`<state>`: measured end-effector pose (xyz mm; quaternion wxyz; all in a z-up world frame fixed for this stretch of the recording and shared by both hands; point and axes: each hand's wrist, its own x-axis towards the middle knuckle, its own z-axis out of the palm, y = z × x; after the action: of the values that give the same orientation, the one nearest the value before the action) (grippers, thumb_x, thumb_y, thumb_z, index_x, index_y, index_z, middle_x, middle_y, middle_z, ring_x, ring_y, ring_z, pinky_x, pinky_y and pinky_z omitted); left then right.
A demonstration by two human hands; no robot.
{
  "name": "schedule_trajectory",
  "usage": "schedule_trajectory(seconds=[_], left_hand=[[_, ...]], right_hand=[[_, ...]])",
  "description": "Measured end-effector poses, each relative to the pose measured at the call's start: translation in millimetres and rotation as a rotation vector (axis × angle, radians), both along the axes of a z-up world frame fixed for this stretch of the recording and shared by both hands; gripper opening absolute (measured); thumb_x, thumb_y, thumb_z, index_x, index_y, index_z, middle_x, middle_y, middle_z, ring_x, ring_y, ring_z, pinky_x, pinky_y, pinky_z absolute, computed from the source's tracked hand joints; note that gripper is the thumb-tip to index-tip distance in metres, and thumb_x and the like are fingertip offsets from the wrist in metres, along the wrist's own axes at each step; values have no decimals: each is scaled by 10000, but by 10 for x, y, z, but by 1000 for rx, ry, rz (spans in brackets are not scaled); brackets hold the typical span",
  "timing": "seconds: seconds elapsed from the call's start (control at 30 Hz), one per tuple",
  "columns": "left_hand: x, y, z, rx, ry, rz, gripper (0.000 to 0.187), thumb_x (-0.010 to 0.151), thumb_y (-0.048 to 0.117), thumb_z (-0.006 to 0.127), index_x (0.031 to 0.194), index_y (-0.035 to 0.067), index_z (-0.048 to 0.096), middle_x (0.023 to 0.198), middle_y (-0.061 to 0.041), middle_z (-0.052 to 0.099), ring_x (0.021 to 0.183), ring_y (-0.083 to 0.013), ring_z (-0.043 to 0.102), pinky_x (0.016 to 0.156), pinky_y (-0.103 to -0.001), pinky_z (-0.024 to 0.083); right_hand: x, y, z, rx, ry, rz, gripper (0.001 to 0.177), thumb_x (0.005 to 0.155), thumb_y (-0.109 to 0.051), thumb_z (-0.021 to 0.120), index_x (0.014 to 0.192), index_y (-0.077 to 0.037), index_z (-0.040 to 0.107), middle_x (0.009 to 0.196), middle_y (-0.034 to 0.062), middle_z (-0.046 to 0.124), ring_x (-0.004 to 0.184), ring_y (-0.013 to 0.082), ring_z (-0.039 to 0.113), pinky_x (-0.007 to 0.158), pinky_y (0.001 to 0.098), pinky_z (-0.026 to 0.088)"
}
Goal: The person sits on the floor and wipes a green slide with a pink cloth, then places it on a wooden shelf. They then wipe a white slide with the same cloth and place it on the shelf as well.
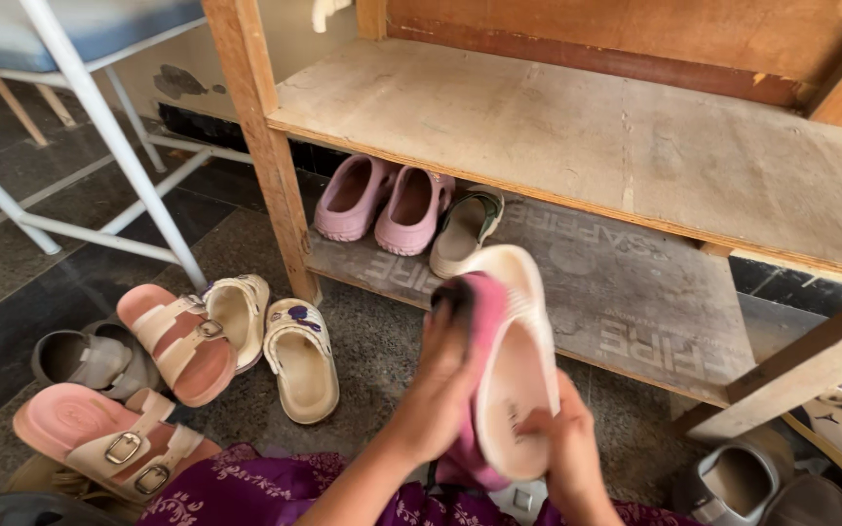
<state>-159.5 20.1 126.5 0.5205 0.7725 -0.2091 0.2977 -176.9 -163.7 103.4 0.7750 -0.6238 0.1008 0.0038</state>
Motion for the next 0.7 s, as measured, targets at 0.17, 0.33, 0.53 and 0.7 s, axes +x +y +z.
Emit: schedule_trajectory(seconds=[0.17, 0.33, 0.53, 0.7], left_hand=[[426, -60, 374, 185, -61, 148, 532, 1145, 367, 272, 1566, 56, 366, 1531, -261, 482, 1397, -402, 465, 1148, -604, 304], [914, 274, 524, -129, 195, -27, 514, 1082, 346, 289, 1557, 167, 374, 1490, -169, 498, 1351, -292, 536, 1126, -484, 469], [486, 32, 265, 320, -204, -297, 284, 1050, 130, 451, 1219, 104, 678, 1349, -184, 746, 1419, -411, 469, 1143, -506, 354], [433, 266, 398, -638, 401, -609, 331, 1030, 174, 459, 1157, -33, 684, 1158, -186, 723, 1173, -310, 640, 1101, -476, 448]], right_hand=[[-181, 244, 112, -172, -156, 23, 844, 558, 112, 540, 1379, -67, 616, 972, 115, 751, 758, 215, 670, 646, 319, 539], [-268, 189, 34, -299, -81, 36, 904, 544, 112, 542, 1413, -131, 600, 1061, 63, 779, 776, 158, 727, 607, 296, 585], [-51, -9, -114, -173, -24, 38, 787, 621, 109, 538, 1384, -49, 647, 948, 167, 735, 679, 194, 651, 590, 294, 515], [-57, -33, 36, -195, -16, 82, 799, 596, 115, 526, 1365, -37, 679, 994, 171, 776, 716, 203, 665, 592, 284, 512]])
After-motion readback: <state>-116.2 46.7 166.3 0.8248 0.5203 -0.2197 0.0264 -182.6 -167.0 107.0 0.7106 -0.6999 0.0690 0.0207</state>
